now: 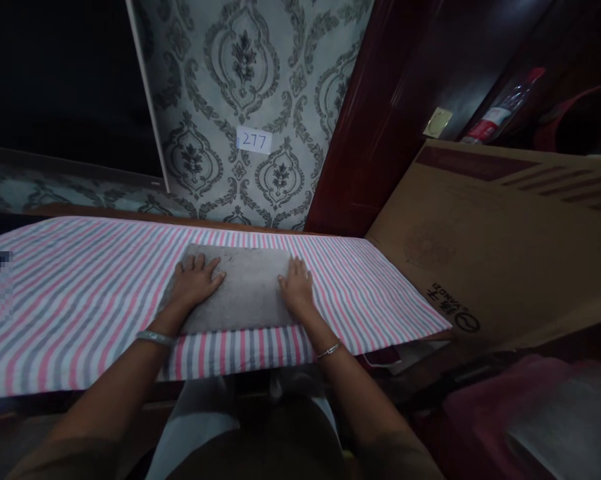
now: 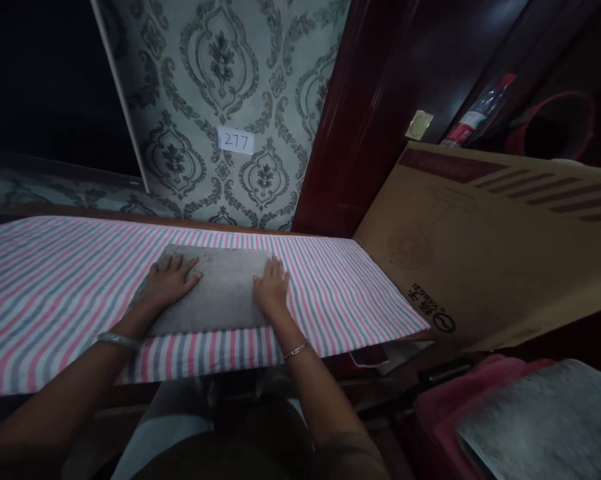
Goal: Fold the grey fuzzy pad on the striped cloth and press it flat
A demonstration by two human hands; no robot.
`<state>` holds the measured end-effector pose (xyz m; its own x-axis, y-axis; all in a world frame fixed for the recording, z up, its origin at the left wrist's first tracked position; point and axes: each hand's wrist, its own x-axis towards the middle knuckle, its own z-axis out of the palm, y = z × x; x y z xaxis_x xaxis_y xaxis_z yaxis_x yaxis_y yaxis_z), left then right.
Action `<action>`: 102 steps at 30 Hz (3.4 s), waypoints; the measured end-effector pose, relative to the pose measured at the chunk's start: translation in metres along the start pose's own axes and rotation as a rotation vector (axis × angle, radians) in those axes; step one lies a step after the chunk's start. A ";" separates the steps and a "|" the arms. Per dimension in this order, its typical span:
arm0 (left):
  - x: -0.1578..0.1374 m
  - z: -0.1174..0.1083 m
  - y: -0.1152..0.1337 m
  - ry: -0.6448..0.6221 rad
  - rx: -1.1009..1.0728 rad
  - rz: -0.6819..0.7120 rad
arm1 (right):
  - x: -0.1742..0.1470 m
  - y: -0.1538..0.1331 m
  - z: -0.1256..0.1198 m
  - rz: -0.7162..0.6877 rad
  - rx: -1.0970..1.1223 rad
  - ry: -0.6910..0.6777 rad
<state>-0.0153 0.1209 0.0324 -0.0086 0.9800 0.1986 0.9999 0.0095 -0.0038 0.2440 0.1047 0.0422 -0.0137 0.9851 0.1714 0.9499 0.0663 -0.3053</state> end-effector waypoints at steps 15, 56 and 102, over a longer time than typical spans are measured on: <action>-0.054 0.001 0.005 0.036 0.093 0.074 | -0.028 -0.037 0.035 -0.224 0.091 -0.037; -0.061 0.010 0.010 -0.010 -0.091 0.184 | 0.001 -0.015 0.037 -0.236 -0.011 -0.069; -0.005 0.014 -0.035 0.025 -0.079 -0.096 | 0.044 0.005 0.013 0.052 -0.183 -0.055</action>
<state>-0.0508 0.1190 0.0175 -0.1046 0.9702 0.2185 0.9919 0.0860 0.0930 0.2445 0.1507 0.0361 0.0251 0.9939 0.1071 0.9906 -0.0103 -0.1364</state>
